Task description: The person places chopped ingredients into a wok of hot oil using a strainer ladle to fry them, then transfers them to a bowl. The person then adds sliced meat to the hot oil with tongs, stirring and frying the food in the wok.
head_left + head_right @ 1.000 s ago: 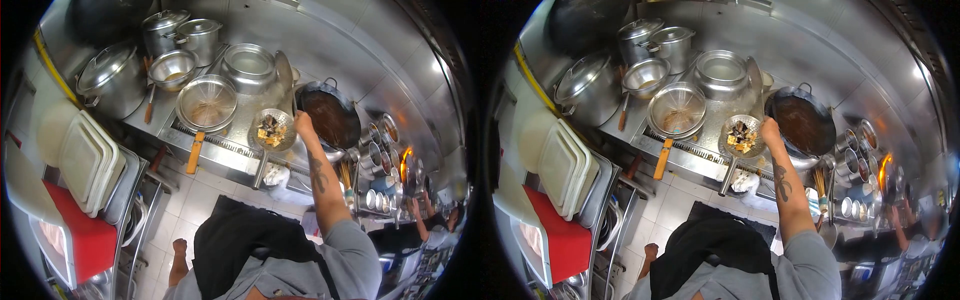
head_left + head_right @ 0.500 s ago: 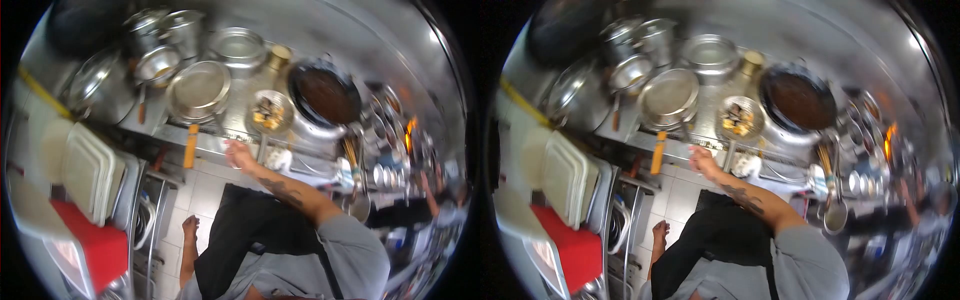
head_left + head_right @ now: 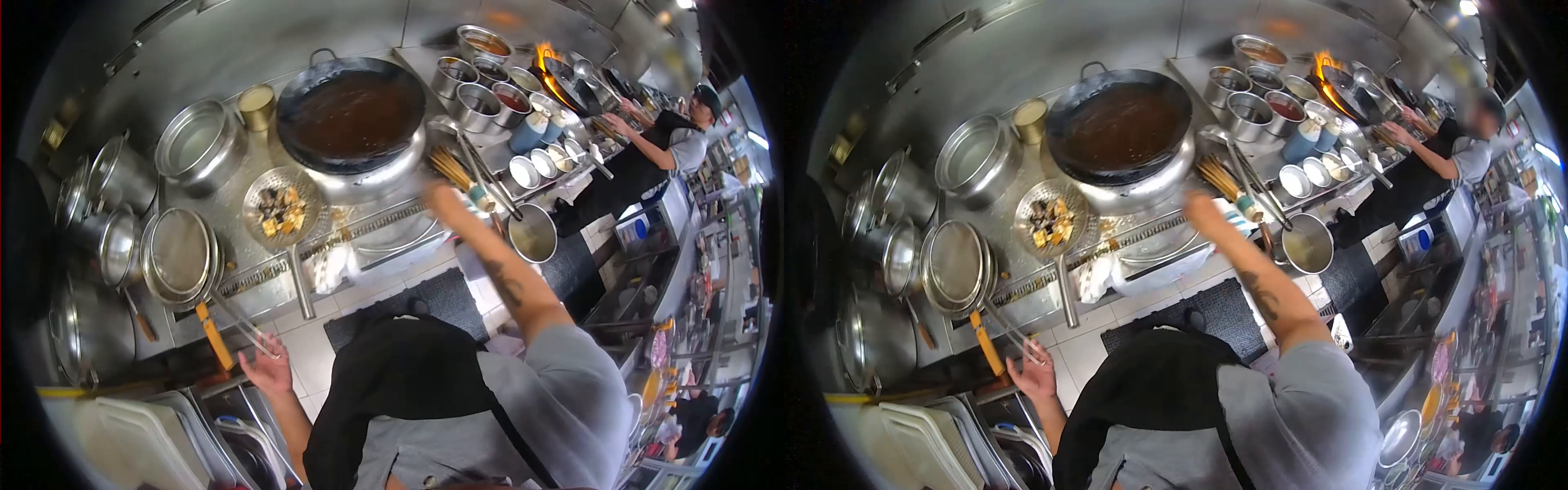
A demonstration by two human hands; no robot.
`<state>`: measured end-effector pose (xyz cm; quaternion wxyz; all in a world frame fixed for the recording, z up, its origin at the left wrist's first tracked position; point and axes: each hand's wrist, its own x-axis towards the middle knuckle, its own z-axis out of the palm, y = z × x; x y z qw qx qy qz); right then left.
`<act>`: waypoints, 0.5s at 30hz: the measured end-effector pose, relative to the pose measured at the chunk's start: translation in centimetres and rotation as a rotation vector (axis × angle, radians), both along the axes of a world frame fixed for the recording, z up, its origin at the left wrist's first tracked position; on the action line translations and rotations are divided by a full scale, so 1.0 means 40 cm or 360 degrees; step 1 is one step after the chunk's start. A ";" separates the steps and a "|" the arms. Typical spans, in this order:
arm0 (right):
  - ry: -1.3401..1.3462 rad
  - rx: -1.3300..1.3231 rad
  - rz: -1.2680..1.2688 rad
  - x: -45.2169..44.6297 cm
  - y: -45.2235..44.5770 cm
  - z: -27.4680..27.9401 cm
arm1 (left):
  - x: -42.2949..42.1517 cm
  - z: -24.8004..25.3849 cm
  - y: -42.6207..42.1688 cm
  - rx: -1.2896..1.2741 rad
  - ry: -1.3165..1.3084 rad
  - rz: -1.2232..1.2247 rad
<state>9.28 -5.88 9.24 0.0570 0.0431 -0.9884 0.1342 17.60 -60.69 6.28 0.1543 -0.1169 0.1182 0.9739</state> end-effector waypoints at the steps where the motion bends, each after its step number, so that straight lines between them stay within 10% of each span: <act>1: 0.0196 -0.0241 -0.0750 0.046 0.110 -0.013 | 0.009 -0.010 0.009 -0.0003 0.0007 -0.0010; 2: 0.0042 0.0237 -0.0666 0.072 0.287 -0.113 | 0.017 -0.015 0.018 -0.0020 -0.0172 0.0214; 15: -0.0311 -0.0157 -0.1079 0.248 0.520 -0.087 | 0.117 -0.130 0.193 -0.0676 -0.0433 0.0314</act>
